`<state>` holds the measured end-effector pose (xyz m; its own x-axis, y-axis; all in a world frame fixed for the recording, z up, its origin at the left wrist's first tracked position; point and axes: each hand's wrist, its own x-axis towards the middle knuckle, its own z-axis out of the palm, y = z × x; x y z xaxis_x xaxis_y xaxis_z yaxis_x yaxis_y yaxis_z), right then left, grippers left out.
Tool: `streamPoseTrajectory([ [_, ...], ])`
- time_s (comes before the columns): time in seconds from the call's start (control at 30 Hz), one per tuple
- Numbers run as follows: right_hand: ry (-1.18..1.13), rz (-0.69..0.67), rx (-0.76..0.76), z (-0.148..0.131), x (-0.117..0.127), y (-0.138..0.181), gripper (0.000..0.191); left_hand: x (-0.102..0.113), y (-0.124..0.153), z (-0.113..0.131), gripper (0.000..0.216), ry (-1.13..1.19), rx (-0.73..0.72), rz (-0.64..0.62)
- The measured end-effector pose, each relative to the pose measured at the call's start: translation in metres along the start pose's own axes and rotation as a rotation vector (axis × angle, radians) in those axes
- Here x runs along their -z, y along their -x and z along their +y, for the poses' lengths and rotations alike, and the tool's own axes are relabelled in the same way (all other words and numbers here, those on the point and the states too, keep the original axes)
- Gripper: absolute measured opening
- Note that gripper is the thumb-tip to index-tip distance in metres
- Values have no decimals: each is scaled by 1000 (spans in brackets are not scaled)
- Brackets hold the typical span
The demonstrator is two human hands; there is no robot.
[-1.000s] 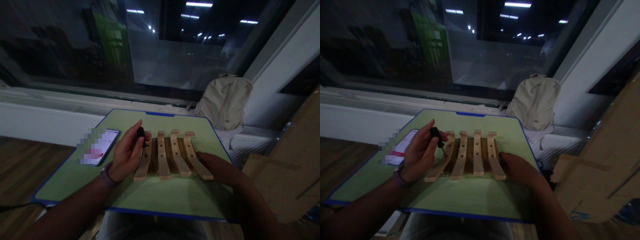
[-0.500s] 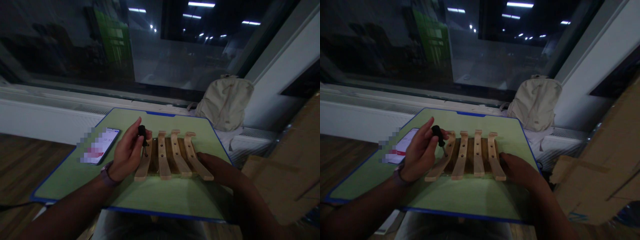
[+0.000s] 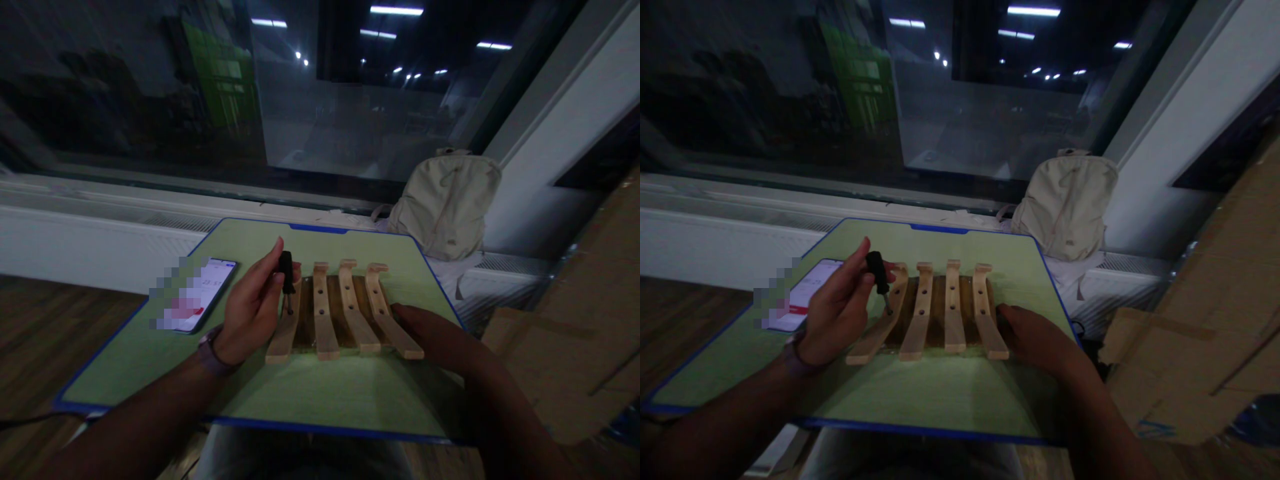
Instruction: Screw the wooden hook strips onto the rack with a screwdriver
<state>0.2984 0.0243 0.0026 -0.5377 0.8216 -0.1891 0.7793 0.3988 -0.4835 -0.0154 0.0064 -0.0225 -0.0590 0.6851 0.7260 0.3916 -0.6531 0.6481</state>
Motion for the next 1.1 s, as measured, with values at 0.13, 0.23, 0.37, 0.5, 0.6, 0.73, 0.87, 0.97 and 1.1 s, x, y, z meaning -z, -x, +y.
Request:
streamPoseTrajectory([
  [0.13, -3, 5, 0, -3, 1, 1, 31, -2, -2, 5, 34, 128, -2, 4],
  [0.23, 5, 2, -2, -3, 1, 1, 32, -1, -4, 5, 33, 128, 2, 82],
  [0.37, 6, -12, -14, -4, 2, 2, 33, -2, -1, 4, 35, 96, 22, 68],
  [0.5, 12, -12, -2, -4, 2, 2, 32, -5, 0, 7, 44, 206, -33, -22],
  [0.6, 6, -5, 8, -3, 2, 3, 32, -3, -3, 8, 32, 217, -51, 23],
  [0.73, -15, -13, 28, -3, 2, 3, 33, 2, -6, 4, 25, 62, -145, 110],
  [0.87, -11, 3, 10, -5, 2, 3, 32, 5, -4, 4, 32, -86, -59, 122],
  [0.97, -23, 1, 8, -4, 2, 1, 31, 3, -3, 7, 37, 9, 70, 70],
  [1.1, -8, 12, -7, 3, -2, -1, 31, 2, -5, 8, 29, 118, 104, 75],
])
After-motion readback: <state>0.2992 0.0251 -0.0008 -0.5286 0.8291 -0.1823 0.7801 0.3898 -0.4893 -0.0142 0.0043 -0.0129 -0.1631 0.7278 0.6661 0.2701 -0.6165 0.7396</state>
